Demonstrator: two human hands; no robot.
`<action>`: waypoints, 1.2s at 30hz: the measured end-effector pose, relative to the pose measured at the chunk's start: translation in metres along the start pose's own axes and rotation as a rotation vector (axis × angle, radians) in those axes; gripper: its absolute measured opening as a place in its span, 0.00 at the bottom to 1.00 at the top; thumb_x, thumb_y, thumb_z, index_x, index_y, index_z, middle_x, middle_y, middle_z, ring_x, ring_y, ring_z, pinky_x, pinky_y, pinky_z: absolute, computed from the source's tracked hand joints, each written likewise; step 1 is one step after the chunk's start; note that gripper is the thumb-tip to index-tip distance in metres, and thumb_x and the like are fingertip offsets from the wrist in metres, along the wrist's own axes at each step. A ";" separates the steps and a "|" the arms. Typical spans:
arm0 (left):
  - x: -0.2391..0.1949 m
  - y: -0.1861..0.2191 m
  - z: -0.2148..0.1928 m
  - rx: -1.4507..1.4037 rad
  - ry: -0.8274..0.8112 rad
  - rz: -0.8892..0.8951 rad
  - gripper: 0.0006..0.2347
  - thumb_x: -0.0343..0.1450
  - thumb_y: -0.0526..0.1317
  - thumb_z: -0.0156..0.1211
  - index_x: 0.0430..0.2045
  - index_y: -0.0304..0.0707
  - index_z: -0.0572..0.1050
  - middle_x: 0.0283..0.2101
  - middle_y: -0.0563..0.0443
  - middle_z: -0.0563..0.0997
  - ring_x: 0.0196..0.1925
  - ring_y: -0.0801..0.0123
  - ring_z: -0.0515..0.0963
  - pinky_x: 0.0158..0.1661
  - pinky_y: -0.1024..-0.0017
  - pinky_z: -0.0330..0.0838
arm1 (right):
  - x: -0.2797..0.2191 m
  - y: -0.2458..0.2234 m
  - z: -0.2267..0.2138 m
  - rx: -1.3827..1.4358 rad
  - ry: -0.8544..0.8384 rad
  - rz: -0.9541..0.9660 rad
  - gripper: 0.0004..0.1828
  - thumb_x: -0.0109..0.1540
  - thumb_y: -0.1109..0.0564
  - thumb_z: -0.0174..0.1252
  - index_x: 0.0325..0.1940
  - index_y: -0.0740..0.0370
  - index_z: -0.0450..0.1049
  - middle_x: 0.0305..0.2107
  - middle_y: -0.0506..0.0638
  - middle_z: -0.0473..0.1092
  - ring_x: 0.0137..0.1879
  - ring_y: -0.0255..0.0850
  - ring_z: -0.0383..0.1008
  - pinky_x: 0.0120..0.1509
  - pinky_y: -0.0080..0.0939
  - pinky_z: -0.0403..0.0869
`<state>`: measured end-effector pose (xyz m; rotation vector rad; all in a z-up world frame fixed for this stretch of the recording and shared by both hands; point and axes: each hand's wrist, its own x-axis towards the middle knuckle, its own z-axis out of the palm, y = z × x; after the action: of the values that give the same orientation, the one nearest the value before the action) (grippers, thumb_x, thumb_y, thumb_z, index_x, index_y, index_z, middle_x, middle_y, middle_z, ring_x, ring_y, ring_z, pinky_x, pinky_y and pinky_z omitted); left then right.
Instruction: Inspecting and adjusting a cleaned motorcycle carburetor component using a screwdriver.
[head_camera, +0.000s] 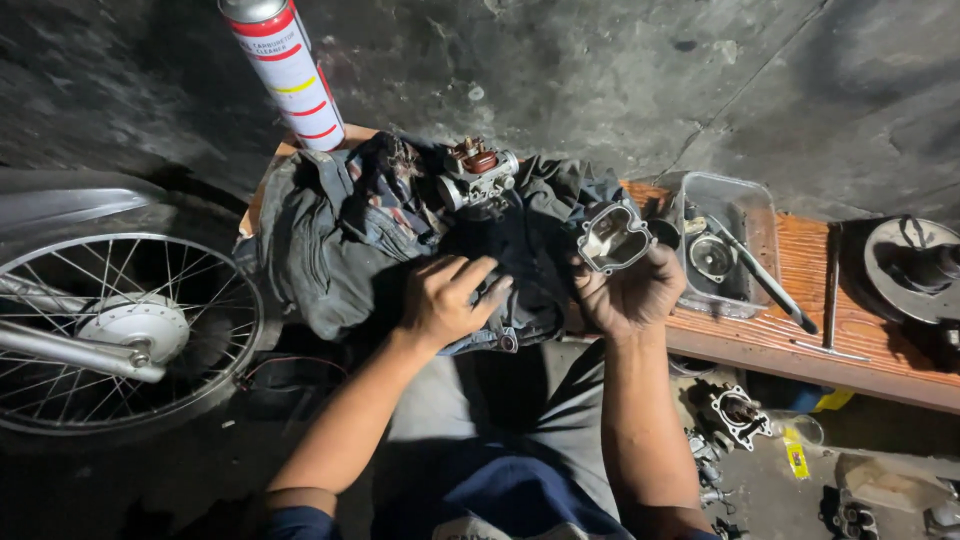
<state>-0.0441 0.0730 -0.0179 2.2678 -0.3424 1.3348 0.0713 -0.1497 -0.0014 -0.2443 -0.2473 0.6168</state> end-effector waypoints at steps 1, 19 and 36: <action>0.000 0.000 -0.001 0.003 0.001 -0.002 0.09 0.70 0.45 0.67 0.33 0.40 0.80 0.20 0.48 0.74 0.23 0.54 0.79 0.26 0.64 0.75 | 0.000 0.000 0.000 0.001 -0.001 0.004 0.21 0.58 0.49 0.58 0.49 0.64 0.79 0.45 0.63 0.78 0.44 0.69 0.80 0.49 0.63 0.82; 0.011 0.005 0.000 -0.024 -0.015 -0.088 0.09 0.69 0.46 0.68 0.32 0.42 0.80 0.22 0.45 0.76 0.26 0.50 0.80 0.25 0.61 0.75 | -0.006 0.007 0.010 -0.045 0.111 -0.017 0.23 0.52 0.52 0.53 0.48 0.63 0.79 0.45 0.60 0.78 0.48 0.66 0.80 0.52 0.60 0.81; 0.012 0.045 0.031 0.167 -0.108 -0.249 0.14 0.67 0.50 0.64 0.40 0.43 0.80 0.35 0.47 0.78 0.34 0.52 0.81 0.29 0.62 0.76 | -0.023 -0.017 0.044 -0.154 0.182 -0.363 0.04 0.52 0.54 0.57 0.30 0.53 0.73 0.32 0.48 0.78 0.45 0.46 0.82 0.59 0.62 0.80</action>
<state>-0.0345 0.0187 -0.0074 2.4311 0.0188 1.1537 0.0490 -0.1696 0.0417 -0.3919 -0.1575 0.2136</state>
